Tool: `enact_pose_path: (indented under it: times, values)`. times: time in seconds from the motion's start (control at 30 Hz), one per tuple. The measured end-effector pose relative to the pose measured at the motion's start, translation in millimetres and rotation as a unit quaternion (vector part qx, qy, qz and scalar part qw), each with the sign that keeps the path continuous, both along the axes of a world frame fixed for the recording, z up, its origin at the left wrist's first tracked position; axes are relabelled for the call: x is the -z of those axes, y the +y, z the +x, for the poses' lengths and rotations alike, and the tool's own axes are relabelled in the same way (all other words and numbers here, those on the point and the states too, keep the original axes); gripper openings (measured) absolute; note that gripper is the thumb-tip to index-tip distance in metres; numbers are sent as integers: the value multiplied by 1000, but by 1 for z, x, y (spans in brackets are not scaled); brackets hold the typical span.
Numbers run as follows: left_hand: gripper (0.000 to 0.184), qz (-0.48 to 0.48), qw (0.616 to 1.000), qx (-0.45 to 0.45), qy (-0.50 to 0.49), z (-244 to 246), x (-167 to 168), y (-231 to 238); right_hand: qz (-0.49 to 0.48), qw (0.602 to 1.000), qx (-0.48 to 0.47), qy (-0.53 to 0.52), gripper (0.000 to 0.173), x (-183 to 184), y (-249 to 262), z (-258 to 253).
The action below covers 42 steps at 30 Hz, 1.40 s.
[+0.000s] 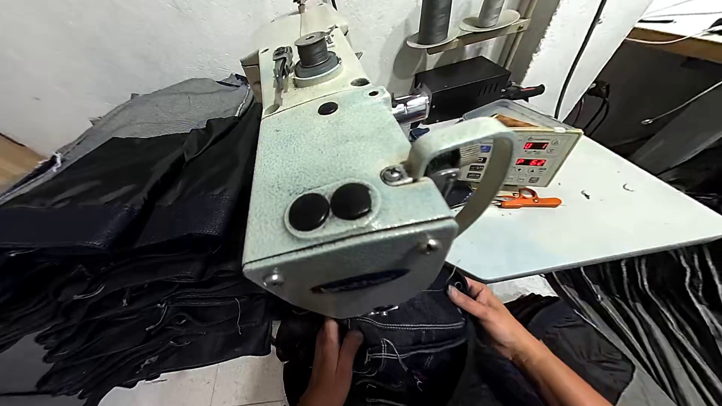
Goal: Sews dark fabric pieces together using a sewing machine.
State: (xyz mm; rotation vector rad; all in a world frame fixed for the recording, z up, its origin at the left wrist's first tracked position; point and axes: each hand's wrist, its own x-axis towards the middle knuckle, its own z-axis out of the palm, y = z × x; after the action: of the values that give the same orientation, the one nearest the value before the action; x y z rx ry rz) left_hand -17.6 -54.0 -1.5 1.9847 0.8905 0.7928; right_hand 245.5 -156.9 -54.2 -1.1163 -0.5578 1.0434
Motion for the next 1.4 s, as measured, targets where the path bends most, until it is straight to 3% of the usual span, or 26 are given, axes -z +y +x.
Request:
enact_pose_path:
  times: [0.1,0.2,0.33,0.77,0.9,1.03,1.2,1.23,1.4]
  values:
    - [38,49,998,-17,21,3,-17,4,-67,996,40,-32,14,-23,1,7]
    - [29,5,997,-60,47,11,-33,5,-109,989,75,-67,17,-41,23,17]
    - [34,57,991,-76,91,15,-37,19,-117,987,96,-56,18,-57,47,15]
    - [38,148,977,-45,146,14,-52,27,-117,985,105,-67,21,-52,39,16]
    - [37,143,978,-41,144,9,-48,28,-110,985,103,-80,20,-58,34,13]
    - [43,70,969,-18,235,-2,-61,32,-113,986,83,-85,20,-58,32,13]
    - [48,95,966,-5,239,-17,-76,32,-103,984,63,-128,8,-58,30,15]
    - [48,84,966,5,245,-20,-80,30,-103,980,61,-162,12,-57,28,16]
    - [47,59,960,78,263,-30,-88,21,-99,942,90,-309,80,-40,4,19]
